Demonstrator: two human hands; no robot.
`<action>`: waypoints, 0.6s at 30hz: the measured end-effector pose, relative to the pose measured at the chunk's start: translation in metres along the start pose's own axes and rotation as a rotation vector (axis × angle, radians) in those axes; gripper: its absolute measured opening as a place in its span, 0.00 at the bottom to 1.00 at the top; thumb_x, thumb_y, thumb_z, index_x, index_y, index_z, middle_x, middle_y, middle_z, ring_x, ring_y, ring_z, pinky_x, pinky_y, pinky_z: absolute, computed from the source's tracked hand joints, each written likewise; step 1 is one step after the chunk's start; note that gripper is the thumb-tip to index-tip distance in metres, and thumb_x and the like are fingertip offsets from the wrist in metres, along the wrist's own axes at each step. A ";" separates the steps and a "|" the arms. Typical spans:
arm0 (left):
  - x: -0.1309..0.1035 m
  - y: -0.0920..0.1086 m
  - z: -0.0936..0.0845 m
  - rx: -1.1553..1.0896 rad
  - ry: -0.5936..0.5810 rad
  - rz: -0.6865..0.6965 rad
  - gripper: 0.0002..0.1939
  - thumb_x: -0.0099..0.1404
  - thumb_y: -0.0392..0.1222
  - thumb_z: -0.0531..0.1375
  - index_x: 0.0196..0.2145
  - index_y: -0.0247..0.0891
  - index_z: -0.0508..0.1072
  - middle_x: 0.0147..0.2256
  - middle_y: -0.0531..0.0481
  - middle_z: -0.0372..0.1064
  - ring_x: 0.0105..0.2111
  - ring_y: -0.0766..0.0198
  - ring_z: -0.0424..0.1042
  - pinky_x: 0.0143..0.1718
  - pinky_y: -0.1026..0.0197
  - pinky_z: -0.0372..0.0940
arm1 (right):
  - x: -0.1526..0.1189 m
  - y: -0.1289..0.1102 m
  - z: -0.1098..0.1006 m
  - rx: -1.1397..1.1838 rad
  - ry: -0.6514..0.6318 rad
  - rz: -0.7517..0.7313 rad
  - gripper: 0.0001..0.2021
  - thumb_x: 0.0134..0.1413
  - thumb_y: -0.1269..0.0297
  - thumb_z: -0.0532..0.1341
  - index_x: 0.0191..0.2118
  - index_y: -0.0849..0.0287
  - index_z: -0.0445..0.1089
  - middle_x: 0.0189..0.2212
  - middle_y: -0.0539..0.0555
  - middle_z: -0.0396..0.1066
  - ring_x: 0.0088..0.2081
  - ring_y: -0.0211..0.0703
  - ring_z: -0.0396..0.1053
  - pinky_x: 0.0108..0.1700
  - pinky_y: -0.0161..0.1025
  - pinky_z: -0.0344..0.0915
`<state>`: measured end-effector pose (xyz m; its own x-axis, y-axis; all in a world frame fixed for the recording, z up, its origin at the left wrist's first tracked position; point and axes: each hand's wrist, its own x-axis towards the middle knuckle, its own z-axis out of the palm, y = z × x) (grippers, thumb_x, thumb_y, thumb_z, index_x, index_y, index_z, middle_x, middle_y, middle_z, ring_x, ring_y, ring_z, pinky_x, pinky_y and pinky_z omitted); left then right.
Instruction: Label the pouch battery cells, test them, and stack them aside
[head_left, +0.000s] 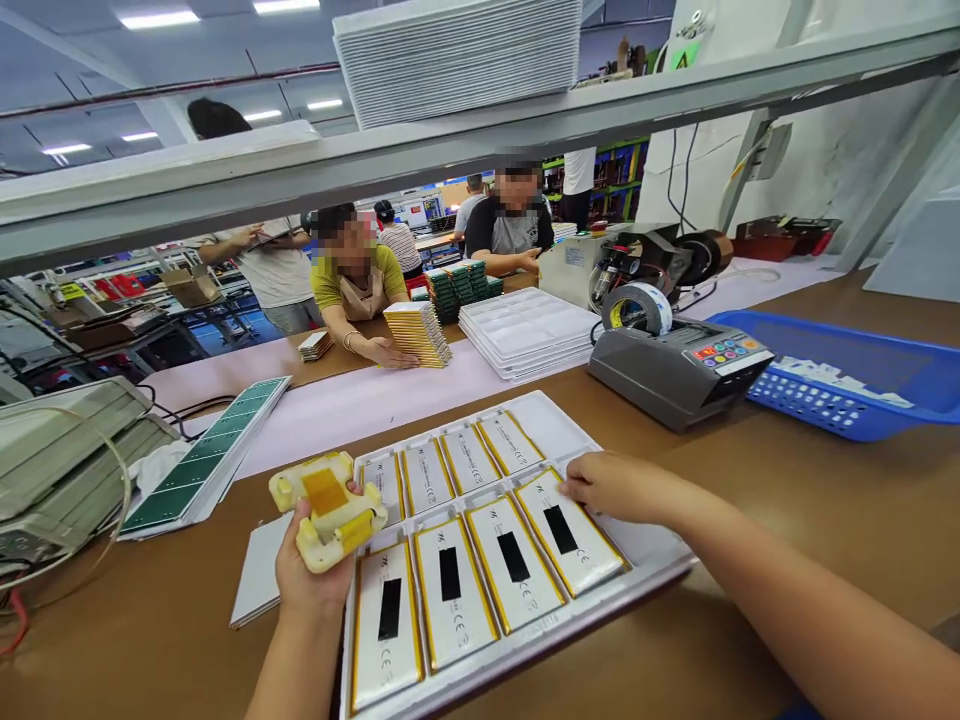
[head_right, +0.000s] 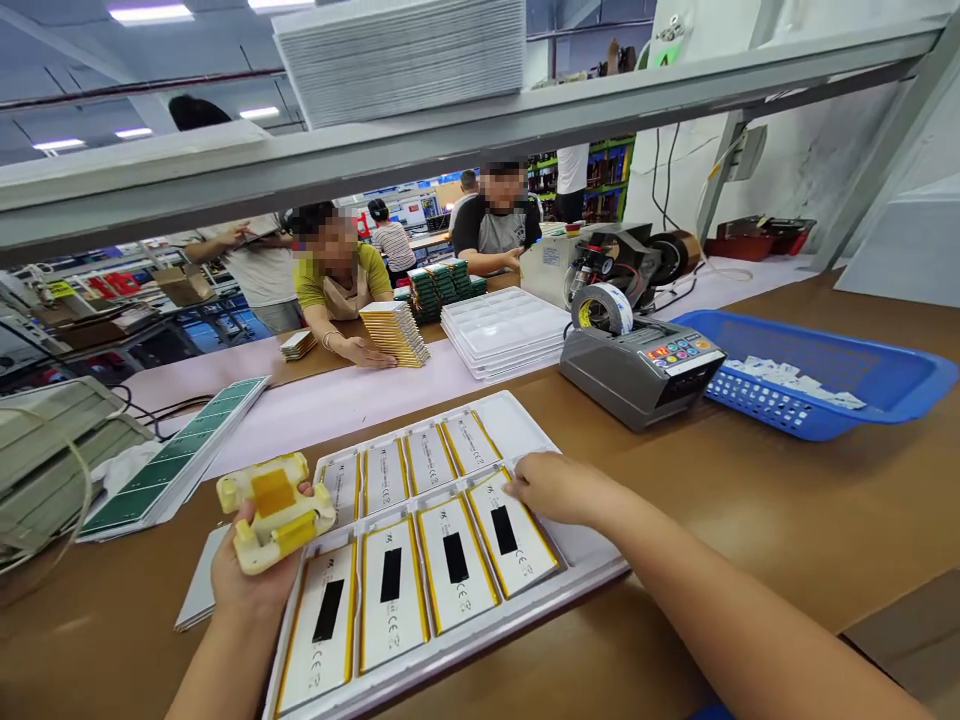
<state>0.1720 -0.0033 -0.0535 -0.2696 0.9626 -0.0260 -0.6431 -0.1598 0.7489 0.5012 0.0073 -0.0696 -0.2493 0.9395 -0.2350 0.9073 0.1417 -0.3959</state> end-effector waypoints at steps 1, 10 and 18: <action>-0.001 0.001 0.001 -0.024 -0.020 -0.024 0.16 0.58 0.42 0.52 0.44 0.39 0.68 0.41 0.44 0.69 0.36 0.57 0.69 0.38 0.47 0.65 | 0.000 -0.001 0.003 0.027 -0.015 -0.015 0.14 0.52 0.57 0.50 0.26 0.60 0.66 0.28 0.56 0.69 0.28 0.41 0.64 0.25 0.34 0.51; -0.022 -0.001 0.002 -0.157 -0.243 -0.282 0.29 0.57 0.58 0.49 0.48 0.32 0.65 0.36 0.38 0.70 0.38 0.49 0.69 0.40 0.42 0.61 | 0.012 -0.011 -0.014 0.539 -0.040 -0.226 0.18 0.44 0.48 0.53 0.20 0.59 0.56 0.17 0.47 0.54 0.21 0.34 0.52 0.23 0.33 0.50; -0.024 -0.006 -0.004 -0.213 -0.351 -0.302 0.25 0.61 0.53 0.48 0.50 0.36 0.63 0.41 0.41 0.70 0.44 0.52 0.66 0.47 0.48 0.57 | 0.072 -0.168 -0.010 0.431 0.060 -0.381 0.11 0.53 0.64 0.50 0.22 0.61 0.58 0.18 0.47 0.58 0.20 0.32 0.53 0.24 0.32 0.50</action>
<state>0.1795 -0.0262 -0.0596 0.1852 0.9822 0.0309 -0.7967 0.1316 0.5899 0.3346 0.0538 -0.0111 -0.5000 0.8651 0.0410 0.5341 0.3453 -0.7717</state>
